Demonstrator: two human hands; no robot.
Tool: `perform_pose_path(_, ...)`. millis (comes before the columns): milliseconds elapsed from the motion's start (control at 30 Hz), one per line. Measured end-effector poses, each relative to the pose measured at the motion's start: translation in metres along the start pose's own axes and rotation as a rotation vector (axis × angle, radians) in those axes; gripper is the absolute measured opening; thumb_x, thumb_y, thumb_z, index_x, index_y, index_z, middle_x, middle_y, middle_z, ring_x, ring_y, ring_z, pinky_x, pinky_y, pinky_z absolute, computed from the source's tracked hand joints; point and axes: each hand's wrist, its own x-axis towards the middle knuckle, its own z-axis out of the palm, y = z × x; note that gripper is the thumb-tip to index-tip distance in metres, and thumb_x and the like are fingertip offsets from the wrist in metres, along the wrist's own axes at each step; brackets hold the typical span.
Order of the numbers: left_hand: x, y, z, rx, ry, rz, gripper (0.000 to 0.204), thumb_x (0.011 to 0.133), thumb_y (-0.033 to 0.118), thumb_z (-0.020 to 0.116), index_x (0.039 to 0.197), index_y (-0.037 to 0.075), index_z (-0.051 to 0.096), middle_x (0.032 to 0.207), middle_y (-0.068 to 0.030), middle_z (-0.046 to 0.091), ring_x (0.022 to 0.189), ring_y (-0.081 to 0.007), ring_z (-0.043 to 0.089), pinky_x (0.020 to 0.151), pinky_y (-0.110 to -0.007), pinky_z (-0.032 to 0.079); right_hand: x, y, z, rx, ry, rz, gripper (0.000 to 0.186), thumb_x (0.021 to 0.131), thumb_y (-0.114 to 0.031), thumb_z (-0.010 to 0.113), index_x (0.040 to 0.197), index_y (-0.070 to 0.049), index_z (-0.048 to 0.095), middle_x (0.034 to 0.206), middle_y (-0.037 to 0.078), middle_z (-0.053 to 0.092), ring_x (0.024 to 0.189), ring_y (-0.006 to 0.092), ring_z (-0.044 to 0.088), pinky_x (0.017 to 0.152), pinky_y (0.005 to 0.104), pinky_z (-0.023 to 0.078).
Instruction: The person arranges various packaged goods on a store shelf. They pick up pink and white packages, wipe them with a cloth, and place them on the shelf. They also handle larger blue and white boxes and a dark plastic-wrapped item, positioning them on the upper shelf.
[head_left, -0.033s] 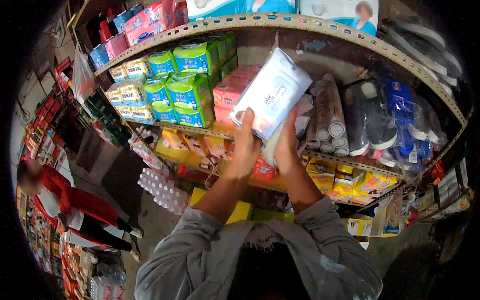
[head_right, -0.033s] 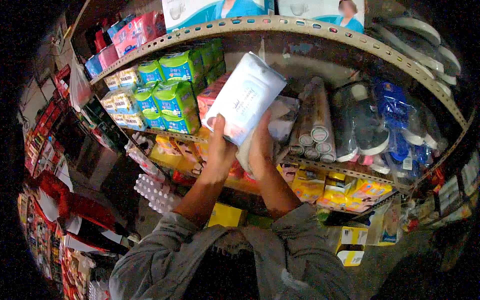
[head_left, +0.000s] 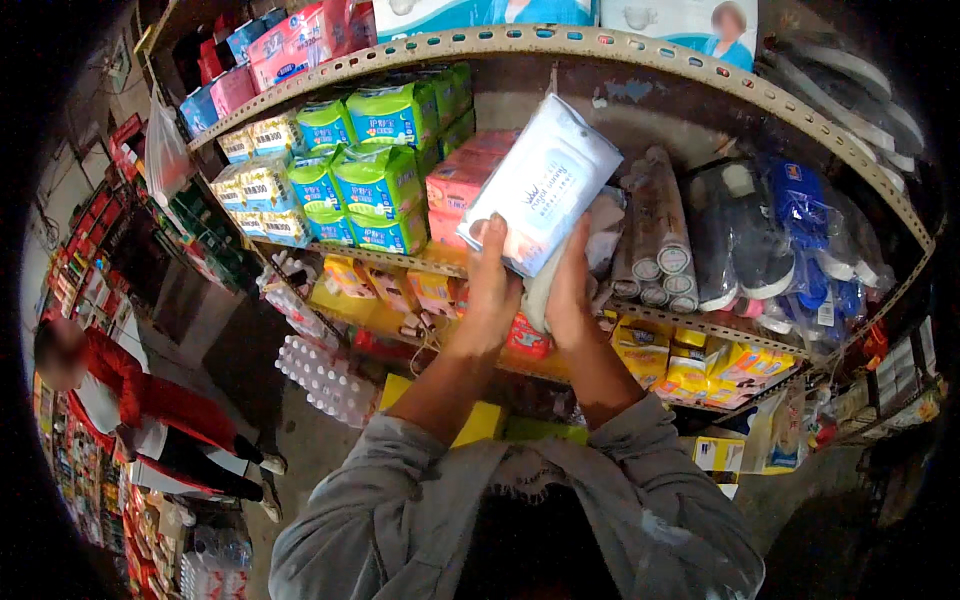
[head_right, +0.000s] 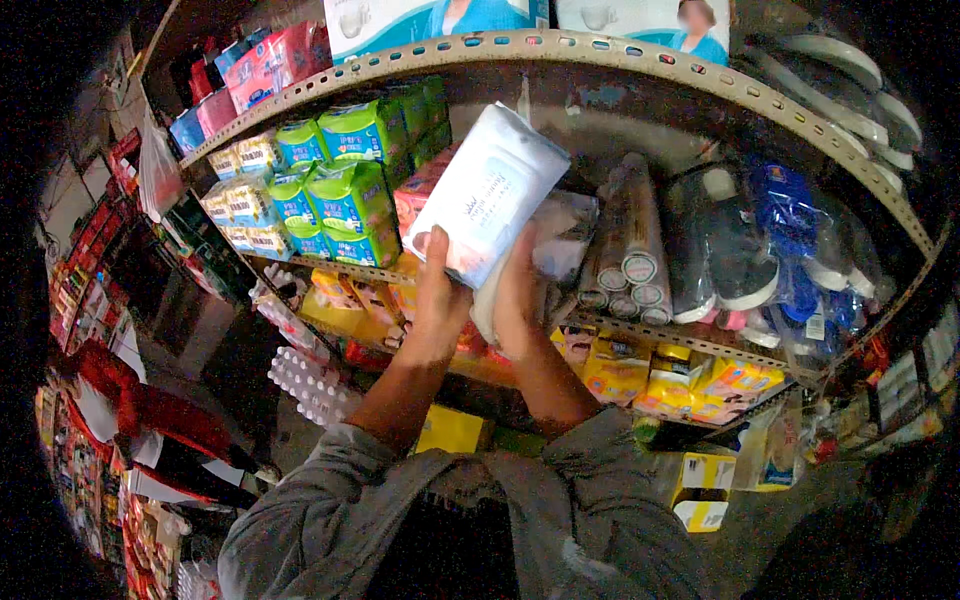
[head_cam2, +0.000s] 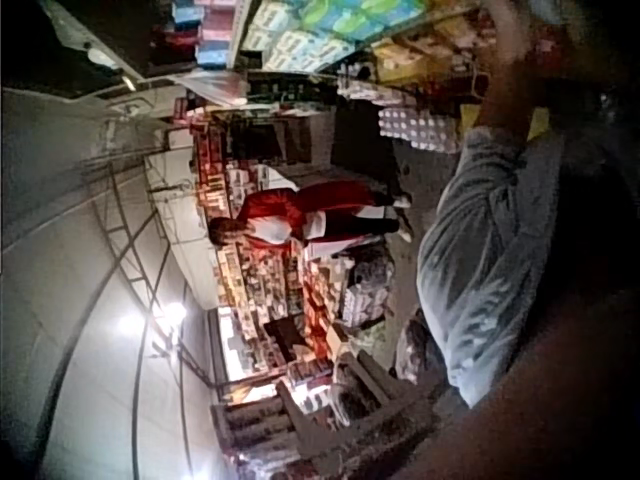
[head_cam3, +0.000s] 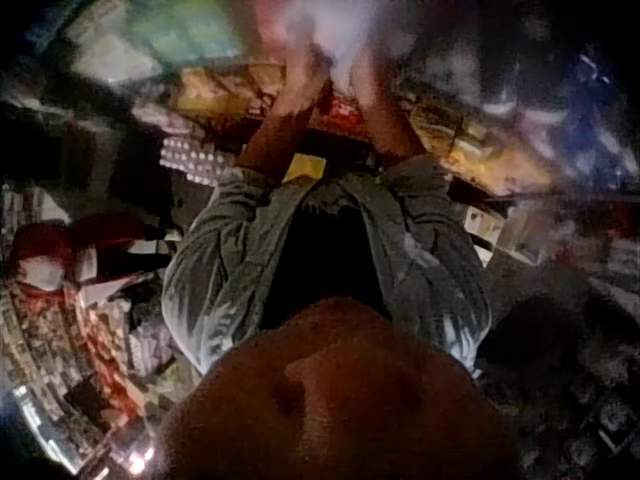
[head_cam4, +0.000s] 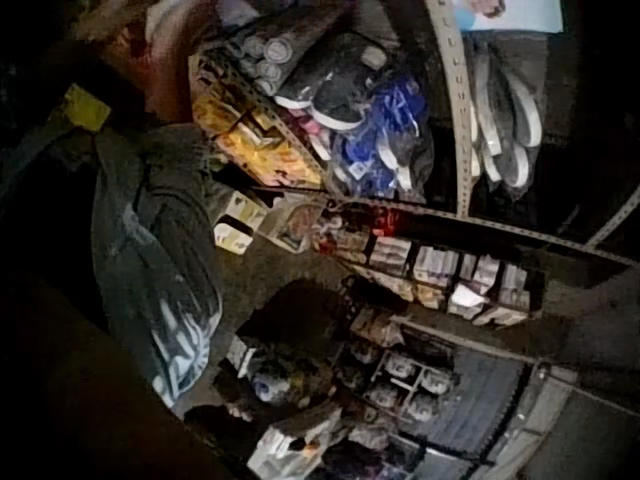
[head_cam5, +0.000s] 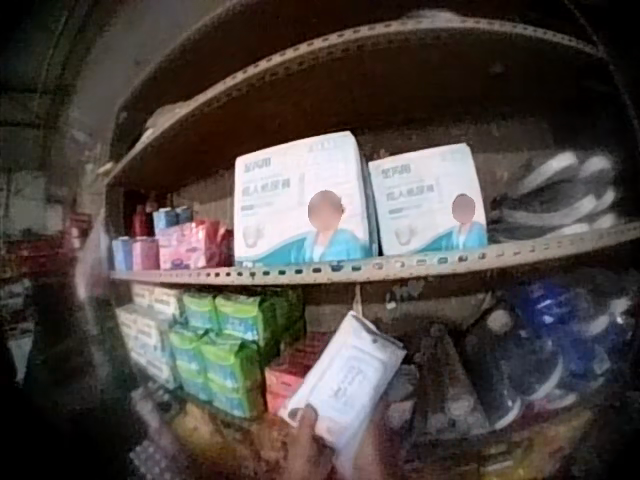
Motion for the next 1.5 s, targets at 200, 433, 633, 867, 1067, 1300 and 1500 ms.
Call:
perform_pose_path(200,0.003,0.000,-0.012,-0.058,0.066,-0.041,0.047,0.086,0.036,0.051,0.119,0.005,0.039,0.111,-0.0085,0.050,0.101,-0.0191,0.049,0.088,-0.034,0.040,-0.005,0.023,-0.005,-0.439,-0.023,-0.120,0.064,0.088,-0.037,0.040,0.129,0.007,0.019,0.124,0.022,0.038,0.114,0.0269,0.039,0.097,0.0336,0.029)
perform_pose_path(433,-0.001,0.008,-0.008,0.026,0.148,-0.005,0.051,0.085,0.037,0.051,0.121,0.003,0.038,0.113,-0.0093,0.049,0.103,-0.0195,0.048,0.090,-0.035,0.037,-0.011,0.022,0.006,-0.474,-0.089,-0.286,0.061,0.083,-0.018,0.051,0.126,0.008,0.017,0.120,0.022,0.039,0.111,0.0293,0.041,0.095,0.0352,0.031)
perform_pose_path(633,-0.004,0.014,-0.004,-0.005,0.143,-0.012,0.051,0.085,0.036,0.052,0.121,0.003,0.038,0.113,-0.0101,0.049,0.101,-0.0202,0.048,0.088,-0.034,0.039,-0.018,0.027,0.012,-0.509,-0.119,-0.342,0.065,0.083,-0.017,0.052,0.129,0.006,0.012,0.123,0.022,0.036,0.112,0.0297,0.040,0.096,0.0350,0.030)
perform_pose_path(867,-0.002,0.022,-0.004,0.023,0.098,0.082,0.051,0.084,0.034,0.053,0.121,0.003,0.037,0.115,-0.0106,0.049,0.103,-0.0207,0.049,0.088,-0.036,0.040,-0.042,0.031,-0.010,-0.470,-0.166,-0.045,0.055,0.089,-0.027,0.044,0.128,0.005,0.024,0.126,0.016,0.037,0.114,0.0271,0.039,0.097,0.0335,0.029)
perform_pose_path(1067,-0.029,0.033,-0.020,0.030,-0.078,-0.018,0.055,0.084,0.031,0.054,0.125,0.001,0.033,0.121,-0.0124,0.045,0.112,-0.0225,0.044,0.094,-0.038,0.036,-0.019,0.012,-0.010,0.227,-0.132,0.081,0.061,0.087,-0.049,0.037,0.128,-0.004,0.031,0.126,0.009,0.040,0.113,0.0215,0.040,0.096,0.0344,0.032)
perform_pose_path(1300,-0.081,0.055,-0.079,0.643,0.047,-0.115,0.058,0.072,0.003,0.052,0.127,-0.002,0.030,0.120,-0.0138,0.044,0.107,-0.0243,0.048,0.089,-0.035,0.040,-0.030,0.043,-0.032,0.265,-0.068,0.187,0.056,0.088,-0.046,0.040,0.124,-0.005,0.037,0.122,0.009,0.044,0.110,0.0203,0.041,0.095,0.0337,0.031)
perform_pose_path(1500,-0.100,0.067,-0.093,0.405,0.116,-0.133,0.063,0.077,0.022,0.057,0.127,-0.002,0.029,0.120,-0.0163,0.044,0.108,-0.0307,0.047,0.087,-0.042,0.043,-0.040,0.107,-0.040,-0.048,0.000,0.163,0.047,0.085,-0.042,0.049,0.104,0.002,0.053,0.099,0.009,0.056,0.089,0.0203,0.050,0.080,0.0349,0.040)
